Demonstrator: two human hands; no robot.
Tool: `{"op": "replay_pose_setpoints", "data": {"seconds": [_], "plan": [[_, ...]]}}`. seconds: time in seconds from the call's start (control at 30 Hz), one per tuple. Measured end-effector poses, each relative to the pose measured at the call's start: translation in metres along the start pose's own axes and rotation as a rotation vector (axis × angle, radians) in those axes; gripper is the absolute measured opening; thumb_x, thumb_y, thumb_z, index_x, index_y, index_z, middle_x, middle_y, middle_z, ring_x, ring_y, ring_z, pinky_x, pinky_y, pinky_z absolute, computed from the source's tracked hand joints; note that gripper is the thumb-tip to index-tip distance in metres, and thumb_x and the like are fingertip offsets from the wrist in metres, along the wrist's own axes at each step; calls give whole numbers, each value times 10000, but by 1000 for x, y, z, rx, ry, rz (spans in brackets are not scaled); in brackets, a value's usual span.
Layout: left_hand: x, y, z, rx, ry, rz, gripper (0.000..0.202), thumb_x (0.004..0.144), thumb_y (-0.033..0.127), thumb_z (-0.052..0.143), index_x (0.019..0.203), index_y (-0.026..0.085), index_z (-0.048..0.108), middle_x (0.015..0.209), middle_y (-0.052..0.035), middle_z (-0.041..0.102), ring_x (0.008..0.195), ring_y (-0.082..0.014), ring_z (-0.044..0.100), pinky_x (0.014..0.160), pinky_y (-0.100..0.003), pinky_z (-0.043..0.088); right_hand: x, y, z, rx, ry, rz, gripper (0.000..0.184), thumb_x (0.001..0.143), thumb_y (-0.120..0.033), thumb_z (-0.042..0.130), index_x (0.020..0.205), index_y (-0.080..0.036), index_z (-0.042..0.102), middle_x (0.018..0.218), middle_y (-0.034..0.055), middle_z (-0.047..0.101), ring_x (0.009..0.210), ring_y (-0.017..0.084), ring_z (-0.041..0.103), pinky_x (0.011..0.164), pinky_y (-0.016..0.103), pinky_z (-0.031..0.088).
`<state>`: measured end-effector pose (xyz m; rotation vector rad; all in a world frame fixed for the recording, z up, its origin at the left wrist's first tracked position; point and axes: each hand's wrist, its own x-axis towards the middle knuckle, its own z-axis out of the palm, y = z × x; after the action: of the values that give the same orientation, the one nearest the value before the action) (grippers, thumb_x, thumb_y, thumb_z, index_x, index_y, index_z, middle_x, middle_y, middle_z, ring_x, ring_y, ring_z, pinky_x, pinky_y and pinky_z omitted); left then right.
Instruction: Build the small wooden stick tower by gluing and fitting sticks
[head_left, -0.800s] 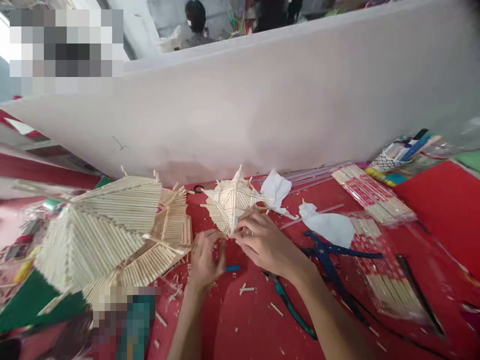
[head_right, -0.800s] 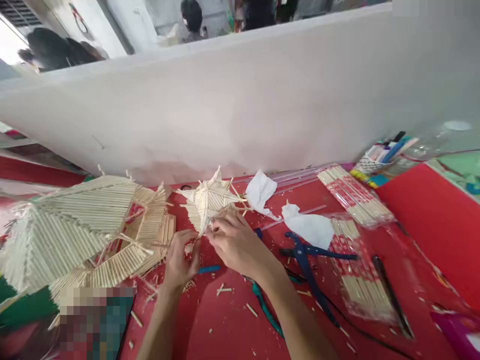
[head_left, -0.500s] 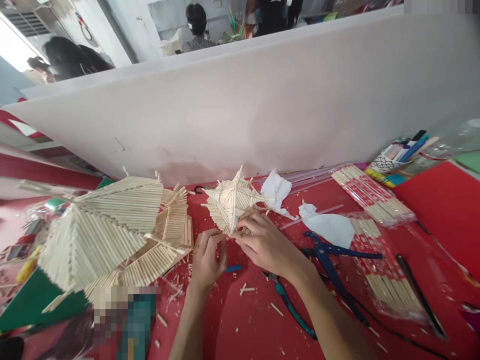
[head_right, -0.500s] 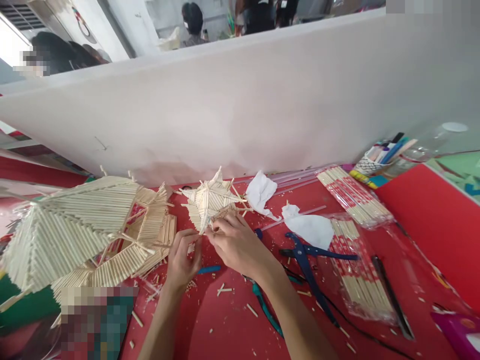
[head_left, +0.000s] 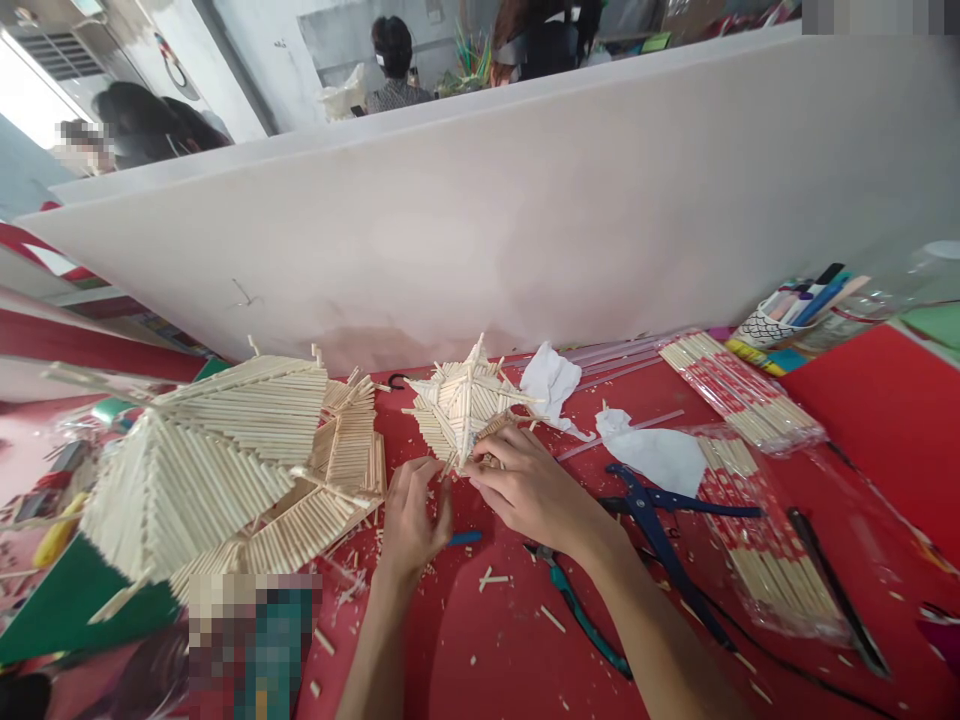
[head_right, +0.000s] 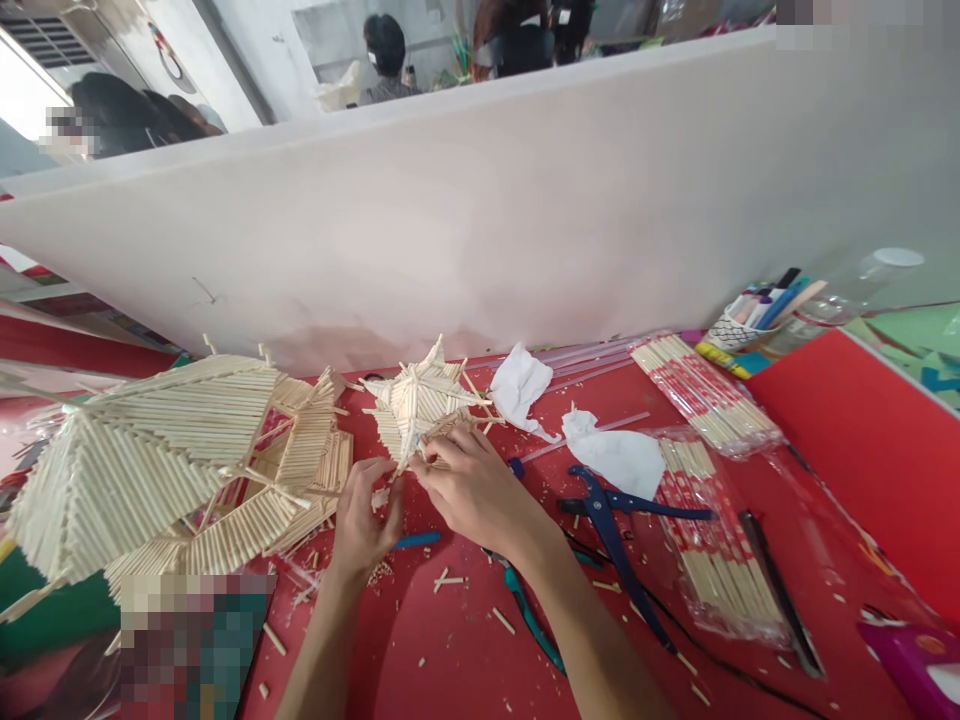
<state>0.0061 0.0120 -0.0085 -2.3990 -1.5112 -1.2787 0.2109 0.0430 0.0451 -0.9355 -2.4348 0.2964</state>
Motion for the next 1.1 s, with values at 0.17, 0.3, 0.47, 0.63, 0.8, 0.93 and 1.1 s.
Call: {"op": "replay_pose_setpoints", "data": {"seconds": [0.17, 0.3, 0.47, 0.63, 0.8, 0.93, 1.1], "plan": [[2, 2, 1, 6, -1, 12, 279, 886, 51, 552, 1123, 198, 552, 989, -71, 620, 905, -187, 623, 785, -309, 543, 0, -1, -1, -3, -12, 8, 242, 1009, -189, 502, 1091, -215, 728, 1057, 74, 656, 1049, 229, 537, 982, 434, 468], [0, 0, 2, 23, -1, 18, 288, 879, 52, 551, 1126, 198, 574, 1001, -78, 625, 911, -192, 629, 793, -312, 541, 0, -2, -3, -7, -6, 3, 246, 1007, -182, 498, 1075, -217, 732, 1045, 73, 653, 1047, 231, 534, 995, 441, 463], [-4, -3, 1, 49, -9, 63, 333, 866, 45, 546, 1154, 201, 607, 1010, -87, 625, 908, -194, 626, 799, -312, 538, 0, -1, -3, -6, -7, -2, 254, 1004, -175, 504, 1120, -214, 726, 1050, 74, 650, 1056, 231, 530, 1007, 441, 456], [-5, -5, 1, 46, 3, 92, 344, 880, 42, 538, 1166, 215, 615, 1008, -77, 618, 906, -181, 623, 796, -299, 537, -1, -1, 0, -3, 4, -1, 254, 999, -178, 522, 1134, -232, 730, 1060, 70, 652, 1053, 219, 535, 987, 421, 460], [-8, -8, 4, 49, 12, 79, 294, 903, 61, 519, 1131, 209, 631, 1009, -77, 627, 914, -178, 626, 807, -308, 539, -1, -1, -2, 3, 15, -14, 263, 999, -179, 521, 1135, -241, 737, 1046, 69, 650, 1103, 226, 524, 1012, 437, 448], [-8, -8, 6, 49, 49, 77, 224, 910, 79, 522, 1057, 202, 639, 1021, -77, 625, 928, -182, 629, 808, -315, 545, 0, -2, -4, 10, 23, -26, 271, 1005, -181, 508, 1134, -228, 742, 1039, 72, 645, 1120, 229, 513, 1020, 442, 441], [-6, -6, 6, 20, 56, 67, 202, 898, 100, 556, 1044, 198, 655, 1015, -80, 636, 936, -192, 640, 825, -324, 543, 1, -3, -4, 17, 21, -25, 267, 1010, -191, 509, 1127, -213, 749, 1024, 74, 650, 1096, 225, 519, 997, 434, 456]]}}
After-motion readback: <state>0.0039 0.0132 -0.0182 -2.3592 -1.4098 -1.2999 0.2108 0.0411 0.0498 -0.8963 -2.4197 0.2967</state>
